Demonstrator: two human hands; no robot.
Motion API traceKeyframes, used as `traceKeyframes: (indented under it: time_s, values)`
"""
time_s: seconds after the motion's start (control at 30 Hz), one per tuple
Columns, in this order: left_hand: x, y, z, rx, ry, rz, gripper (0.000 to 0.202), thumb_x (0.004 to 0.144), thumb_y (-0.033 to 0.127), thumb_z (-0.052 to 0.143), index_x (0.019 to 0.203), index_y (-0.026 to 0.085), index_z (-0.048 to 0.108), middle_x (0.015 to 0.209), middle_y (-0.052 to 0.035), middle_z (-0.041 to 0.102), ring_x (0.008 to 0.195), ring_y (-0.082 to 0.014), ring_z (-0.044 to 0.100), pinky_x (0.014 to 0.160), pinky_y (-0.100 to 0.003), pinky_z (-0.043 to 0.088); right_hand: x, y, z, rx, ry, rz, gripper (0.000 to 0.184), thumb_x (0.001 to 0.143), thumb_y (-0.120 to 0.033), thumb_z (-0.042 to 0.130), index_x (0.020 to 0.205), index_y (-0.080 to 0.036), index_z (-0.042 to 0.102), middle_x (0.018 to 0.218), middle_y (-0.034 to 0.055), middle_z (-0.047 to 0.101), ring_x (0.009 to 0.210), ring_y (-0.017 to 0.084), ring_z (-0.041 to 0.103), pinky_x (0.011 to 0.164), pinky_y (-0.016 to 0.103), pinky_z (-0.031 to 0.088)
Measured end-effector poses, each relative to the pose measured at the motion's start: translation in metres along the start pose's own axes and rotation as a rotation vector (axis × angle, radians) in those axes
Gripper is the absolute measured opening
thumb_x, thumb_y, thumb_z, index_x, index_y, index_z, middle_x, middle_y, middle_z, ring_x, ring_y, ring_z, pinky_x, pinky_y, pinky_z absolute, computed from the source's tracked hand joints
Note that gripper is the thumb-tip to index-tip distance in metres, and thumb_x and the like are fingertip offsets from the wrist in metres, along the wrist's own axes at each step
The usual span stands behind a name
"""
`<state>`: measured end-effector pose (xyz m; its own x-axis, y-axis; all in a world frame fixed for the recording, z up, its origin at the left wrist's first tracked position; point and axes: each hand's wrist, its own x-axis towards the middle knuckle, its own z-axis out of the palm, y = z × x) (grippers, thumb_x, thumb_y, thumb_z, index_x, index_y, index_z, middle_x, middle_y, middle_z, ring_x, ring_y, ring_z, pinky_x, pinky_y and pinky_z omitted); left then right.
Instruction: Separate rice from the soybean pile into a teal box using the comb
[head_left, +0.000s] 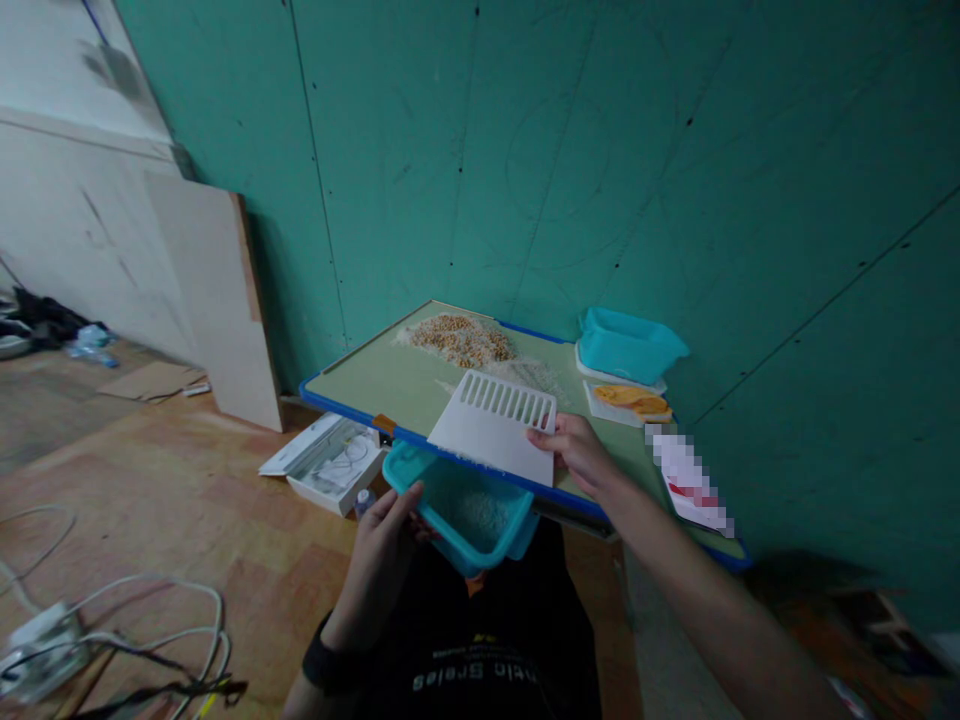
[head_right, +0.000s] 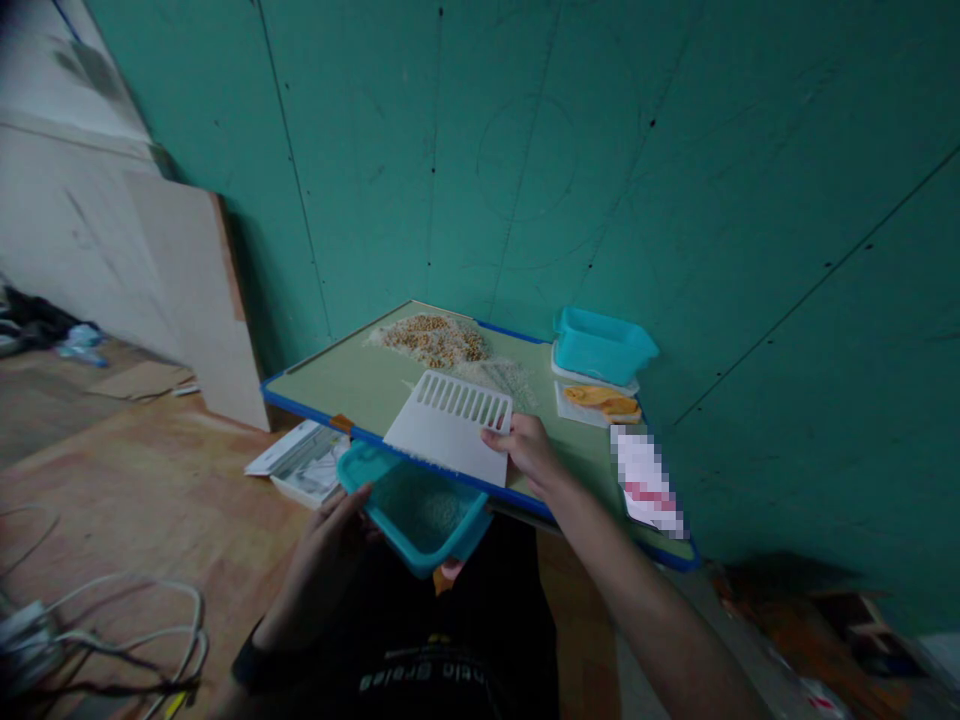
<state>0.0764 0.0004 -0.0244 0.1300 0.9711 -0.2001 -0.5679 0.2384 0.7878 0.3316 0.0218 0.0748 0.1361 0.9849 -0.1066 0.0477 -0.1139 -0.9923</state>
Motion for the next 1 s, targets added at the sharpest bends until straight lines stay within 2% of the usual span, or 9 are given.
traceKeyframes:
  time_s: [0.13,0.23,0.37,0.47,0.53,0.6,0.73,1.0]
  values:
    - [0.002,-0.001,0.000,-0.011,0.015,-0.002,0.032,0.069,0.041,0.088,0.067,0.018,0.065,0.052,0.0036,0.058,0.047,-0.0127,0.056,0.047,-0.022,0.047,-0.002,-0.004,0.001,0.016,-0.023,-0.008,0.044,0.053,-0.044,0.089,0.080,-0.014,0.072,0.077,0.0076,0.075,0.067,0.021,0.066,0.062,0.031,0.049]
    - [0.004,0.000,-0.003,-0.011,0.018,-0.008,0.034,0.067,0.042,0.088,0.063,0.019,0.064,0.050,0.0030,0.057,0.047,-0.0133,0.056,0.048,-0.023,0.047,-0.001,-0.011,-0.012,0.008,0.069,-0.037,0.048,0.052,-0.047,0.088,0.085,-0.015,0.072,0.084,0.0094,0.077,0.073,0.025,0.069,0.062,0.033,0.052]
    - [0.003,0.005,-0.007,-0.015,0.042,-0.008,0.032,0.069,0.041,0.087,0.063,0.020,0.064,0.052,0.0028,0.057,0.048,-0.0136,0.057,0.048,-0.023,0.046,-0.007,-0.008,-0.054,-0.102,0.295,-0.164,0.052,0.056,-0.053,0.085,0.092,-0.017,0.073,0.097,0.0122,0.079,0.080,0.029,0.072,0.063,0.036,0.055]
    - [0.000,0.010,-0.008,-0.011,0.049,-0.001,0.028,0.071,0.040,0.086,0.065,0.020,0.067,0.054,0.0019,0.060,0.049,-0.0139,0.058,0.050,-0.023,0.047,-0.020,0.006,-0.092,-0.255,0.438,-0.295,0.049,0.066,-0.054,0.080,0.099,-0.018,0.075,0.106,0.0117,0.078,0.092,0.032,0.073,0.074,0.041,0.057]
    - [-0.001,0.012,-0.008,-0.012,0.055,-0.001,0.028,0.070,0.040,0.087,0.063,0.021,0.067,0.054,0.0012,0.060,0.049,-0.0144,0.058,0.050,-0.024,0.048,-0.029,0.017,-0.111,-0.369,0.498,-0.330,0.045,0.071,-0.052,0.078,0.100,-0.018,0.076,0.107,0.0120,0.078,0.097,0.033,0.073,0.082,0.045,0.057]
    - [-0.002,0.012,-0.008,-0.015,0.055,-0.005,0.028,0.070,0.039,0.087,0.062,0.021,0.067,0.054,0.0010,0.060,0.049,-0.0145,0.058,0.050,-0.025,0.049,-0.035,0.026,-0.121,-0.469,0.525,-0.332,0.043,0.074,-0.051,0.077,0.101,-0.018,0.077,0.107,0.0124,0.079,0.099,0.034,0.073,0.086,0.048,0.055]
    - [0.000,0.011,-0.009,-0.013,0.043,-0.004,0.026,0.074,0.038,0.085,0.065,0.021,0.067,0.056,0.0014,0.062,0.050,-0.0142,0.058,0.052,-0.025,0.050,-0.026,0.032,-0.115,-0.478,0.484,-0.333,0.040,0.074,-0.050,0.075,0.097,-0.018,0.077,0.105,0.0131,0.079,0.096,0.034,0.073,0.085,0.048,0.055]
    - [0.001,0.012,-0.009,-0.025,0.045,0.013,0.028,0.074,0.038,0.085,0.066,0.019,0.066,0.057,0.0025,0.060,0.051,-0.0126,0.056,0.052,-0.023,0.049,0.007,0.011,-0.066,-0.350,0.315,-0.284,0.036,0.068,-0.045,0.076,0.090,-0.018,0.075,0.096,0.0100,0.079,0.087,0.029,0.072,0.073,0.038,0.055]
